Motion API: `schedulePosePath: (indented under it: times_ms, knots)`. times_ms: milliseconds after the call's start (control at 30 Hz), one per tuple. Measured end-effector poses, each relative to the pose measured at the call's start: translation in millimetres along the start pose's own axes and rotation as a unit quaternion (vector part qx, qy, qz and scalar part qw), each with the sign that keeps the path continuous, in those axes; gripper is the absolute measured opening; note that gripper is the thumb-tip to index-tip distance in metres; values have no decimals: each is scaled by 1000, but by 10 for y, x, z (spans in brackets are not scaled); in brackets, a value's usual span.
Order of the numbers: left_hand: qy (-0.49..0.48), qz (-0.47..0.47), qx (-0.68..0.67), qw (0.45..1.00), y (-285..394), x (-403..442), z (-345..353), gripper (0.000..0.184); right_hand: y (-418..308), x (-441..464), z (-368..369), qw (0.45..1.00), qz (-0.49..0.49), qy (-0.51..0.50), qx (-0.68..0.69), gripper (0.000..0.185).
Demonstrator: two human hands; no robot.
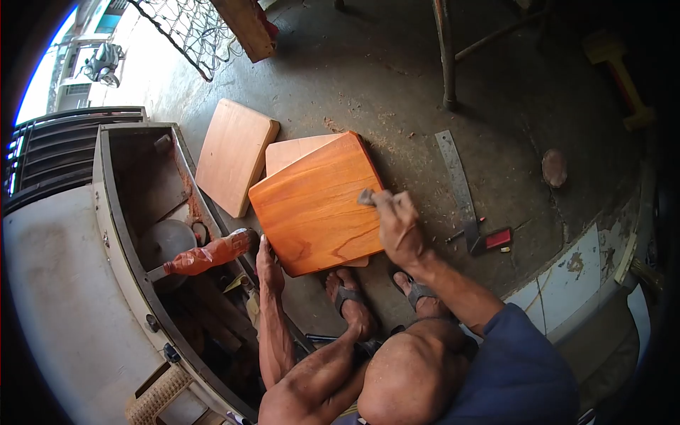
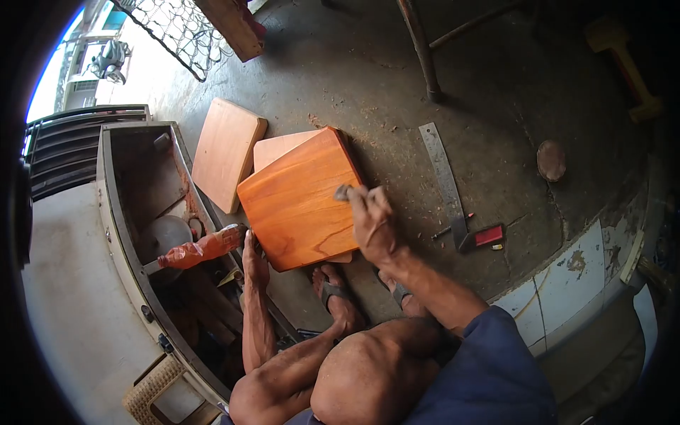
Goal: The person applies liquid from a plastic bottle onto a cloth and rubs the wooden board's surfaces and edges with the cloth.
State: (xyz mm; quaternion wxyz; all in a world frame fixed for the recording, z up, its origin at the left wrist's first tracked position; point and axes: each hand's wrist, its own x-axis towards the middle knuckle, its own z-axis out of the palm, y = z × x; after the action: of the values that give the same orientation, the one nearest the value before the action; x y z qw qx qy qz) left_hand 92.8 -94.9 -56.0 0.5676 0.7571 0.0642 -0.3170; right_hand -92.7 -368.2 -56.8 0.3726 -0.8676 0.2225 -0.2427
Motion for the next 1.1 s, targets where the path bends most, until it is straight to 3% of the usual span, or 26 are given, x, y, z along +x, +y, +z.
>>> schedulePosePath:
  times_ms: [33, 133, 200, 300, 367, 400, 467, 600, 667, 800, 867, 933, 1000, 1100]
  knots:
    - [27, -2, -12, 1000, 44, -54, 65, 53, -113, -182, 192, 999, -16, -36, 1, 21]
    - [59, -1, -28, 998, 113, -199, 189, 53, -460, -437, 681, 993, -119, -2, -23, 21]
    - [53, 0, -32, 998, 107, -266, 206, 54, -599, -352, 805, 978, -104, -171, 64, 24]
    - [44, 3, -38, 998, 90, -328, 201, 55, -529, -146, 514, 978, -137, -71, 140, 23]
    - [46, 5, -41, 998, 90, -365, 209, 56, -351, -45, 60, 992, -106, 13, 74, 19]
    - [49, 7, -43, 998, 94, -384, 215, 56, -233, -144, 23, 992, -105, 5, 76, 19]
    - [52, 8, -49, 997, 104, -440, 237, 57, -54, -318, 71, 999, -2, -16, -39, 19]
    - [57, 8, -57, 997, 120, -499, 376, 59, -414, -385, 635, 991, -106, -61, -49, 25]
    - [57, 8, -68, 996, 108, -606, 405, 60, -467, -266, 715, 970, -106, -158, 151, 27]
    - [72, 5, -83, 994, 62, -773, 367, 61, -325, -214, -131, 995, -92, 13, 41, 25]
    - [79, 0, -91, 993, 22, -839, 340, 62, -102, -477, -240, 999, -36, -22, -15, 27]
    - [84, -2, -91, 992, 3, -884, 333, 63, -48, -790, 57, 988, -107, -36, -103, 27]
    - [84, 1, -99, 992, -4, -917, 347, 64, -219, -725, 356, 985, -158, -30, -66, 27]
    - [75, 6, -105, 992, -20, -920, 393, 65, -427, -570, 596, 978, -169, -110, 58, 27]
